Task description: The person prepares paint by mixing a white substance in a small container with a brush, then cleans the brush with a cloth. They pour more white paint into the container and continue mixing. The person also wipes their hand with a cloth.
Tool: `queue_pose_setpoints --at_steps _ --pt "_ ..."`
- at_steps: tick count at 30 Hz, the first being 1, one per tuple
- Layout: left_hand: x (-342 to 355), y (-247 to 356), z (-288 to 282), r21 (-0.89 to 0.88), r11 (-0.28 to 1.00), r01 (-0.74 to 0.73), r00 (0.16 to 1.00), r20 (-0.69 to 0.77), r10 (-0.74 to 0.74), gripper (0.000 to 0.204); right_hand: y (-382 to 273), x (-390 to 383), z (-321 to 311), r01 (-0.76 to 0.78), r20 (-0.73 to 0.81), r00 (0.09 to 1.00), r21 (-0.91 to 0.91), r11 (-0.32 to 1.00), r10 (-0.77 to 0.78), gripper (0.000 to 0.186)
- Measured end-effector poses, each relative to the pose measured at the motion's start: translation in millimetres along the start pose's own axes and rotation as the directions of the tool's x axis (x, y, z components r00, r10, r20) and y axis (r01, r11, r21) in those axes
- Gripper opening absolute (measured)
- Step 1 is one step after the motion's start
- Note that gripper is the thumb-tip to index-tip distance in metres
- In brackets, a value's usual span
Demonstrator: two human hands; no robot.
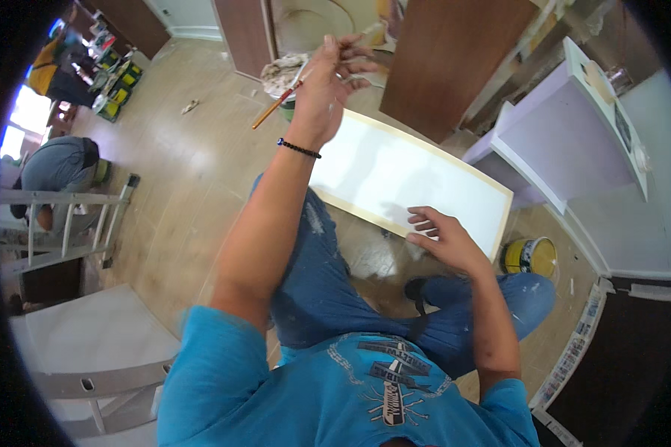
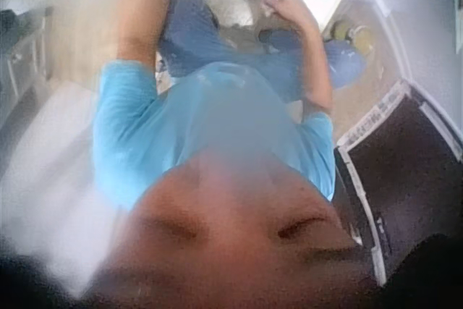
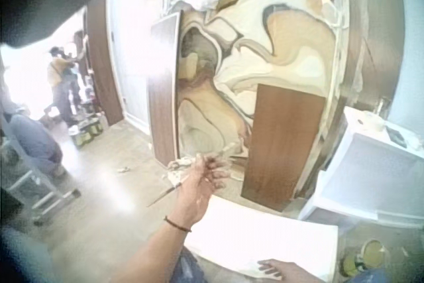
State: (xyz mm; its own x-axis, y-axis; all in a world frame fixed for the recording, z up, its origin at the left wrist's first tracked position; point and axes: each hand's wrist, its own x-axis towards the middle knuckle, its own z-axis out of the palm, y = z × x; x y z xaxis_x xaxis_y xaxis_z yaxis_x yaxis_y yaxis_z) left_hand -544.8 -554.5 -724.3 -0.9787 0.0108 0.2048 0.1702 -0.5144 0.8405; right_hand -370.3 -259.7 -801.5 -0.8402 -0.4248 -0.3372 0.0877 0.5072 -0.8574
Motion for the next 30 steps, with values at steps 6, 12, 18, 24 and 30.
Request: queue_pose_setpoints --at_steps 6,12,18,24,30 --pt "86.5 23.0 -131.4 0.459 0.856 -0.238 0.840 -0.346 0.419 0.036 -14.9 -4.9 -23.6 -0.034 -0.061 0.998 -0.127 0.991 0.026 0.061" --pt "144.8 -38.6 -298.6 0.995 0.030 0.098 0.840 -0.099 0.534 0.050 -8.1 20.8 -25.2 0.036 -0.080 0.996 -0.018 0.999 -0.037 0.057" --pt "192.0 -91.0 -358.7 0.985 -0.058 0.165 0.941 -0.139 0.307 0.050 27.1 26.4 -26.9 -0.092 -0.082 0.991 0.110 0.990 0.102 0.052" --pt "228.9 -130.7 -367.0 0.948 -0.192 0.254 0.962 -0.226 0.155 0.042 46.5 33.1 -27.5 -0.220 -0.120 0.963 0.156 0.963 0.240 0.050" --pt "210.0 -54.1 -408.2 0.974 0.198 0.109 0.936 -0.167 0.310 0.021 23.3 53.1 -18.7 -0.097 -0.098 0.989 0.161 0.982 0.114 0.046"
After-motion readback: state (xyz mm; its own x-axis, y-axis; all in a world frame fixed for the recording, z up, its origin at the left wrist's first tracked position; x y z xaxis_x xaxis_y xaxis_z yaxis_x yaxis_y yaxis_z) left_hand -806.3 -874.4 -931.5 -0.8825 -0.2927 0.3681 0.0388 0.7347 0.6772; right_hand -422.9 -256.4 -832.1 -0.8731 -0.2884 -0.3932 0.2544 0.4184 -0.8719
